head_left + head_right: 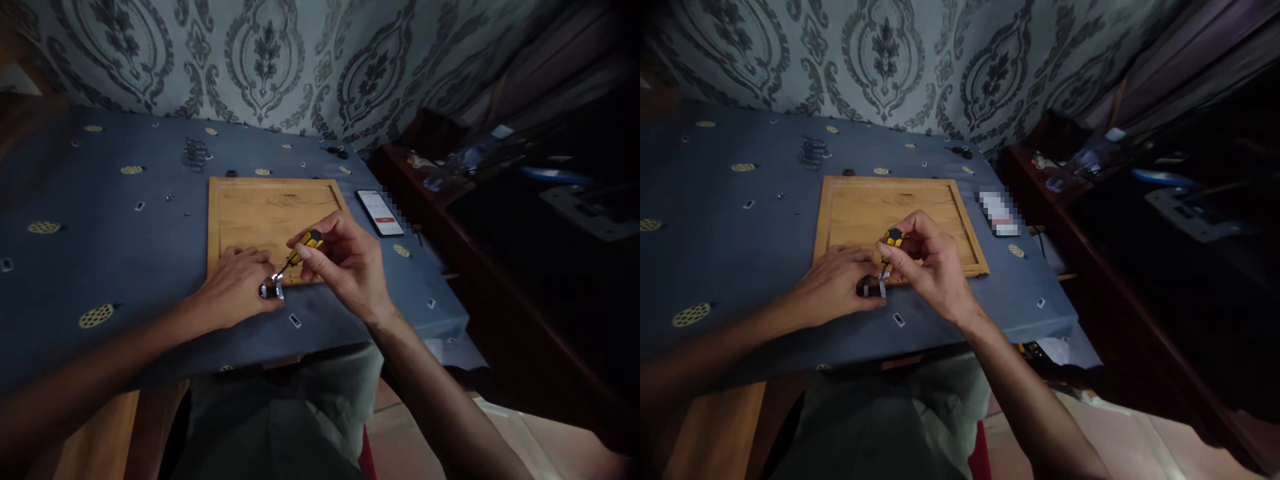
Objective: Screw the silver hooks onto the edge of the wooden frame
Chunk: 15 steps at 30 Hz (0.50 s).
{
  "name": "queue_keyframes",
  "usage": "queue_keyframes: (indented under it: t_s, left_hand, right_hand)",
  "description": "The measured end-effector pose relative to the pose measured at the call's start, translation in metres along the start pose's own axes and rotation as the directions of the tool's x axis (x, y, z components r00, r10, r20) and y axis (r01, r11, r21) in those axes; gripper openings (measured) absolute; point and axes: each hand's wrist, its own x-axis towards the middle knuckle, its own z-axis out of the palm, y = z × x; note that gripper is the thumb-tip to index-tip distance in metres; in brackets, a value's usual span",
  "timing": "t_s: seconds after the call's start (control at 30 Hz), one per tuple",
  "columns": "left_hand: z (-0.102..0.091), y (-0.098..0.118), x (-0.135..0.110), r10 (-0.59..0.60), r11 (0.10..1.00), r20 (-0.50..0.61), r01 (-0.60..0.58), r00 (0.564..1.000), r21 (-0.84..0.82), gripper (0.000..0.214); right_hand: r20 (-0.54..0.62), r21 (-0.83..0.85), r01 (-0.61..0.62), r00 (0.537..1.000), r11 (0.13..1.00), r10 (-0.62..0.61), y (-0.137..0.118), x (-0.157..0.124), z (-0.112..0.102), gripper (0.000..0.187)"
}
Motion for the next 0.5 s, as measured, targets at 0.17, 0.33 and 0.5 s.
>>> queue_keyframes:
  t_s: [0.17, 0.33, 0.5]
  left_hand:
    - [0.002, -0.002, 0.0, 0.017, 1.0, -0.015, -0.017, 1.0, 0.01, 0.028]
    - [0.001, -0.001, 0.001, 0.016, 1.0, 0.003, -0.016, 1.0, 0.017, 0.027]
    - [0.0, 0.0, 0.0, 0.01, 1.0, -0.01, -0.009, 1.0, 0.015, 0.027]
  right_hand:
    - [0.022, -0.102, 0.053, 0.998, 0.993, -0.051, -0.002, -0.005, -0.007, 0.03]
    - [0.087, -0.107, 0.072, 0.994, 0.992, -0.063, -0.005, -0.008, -0.013, 0.026]
    - [0.094, -0.122, 0.084, 0.993, 0.989, -0.072, -0.004, -0.006, -0.01, 0.024]
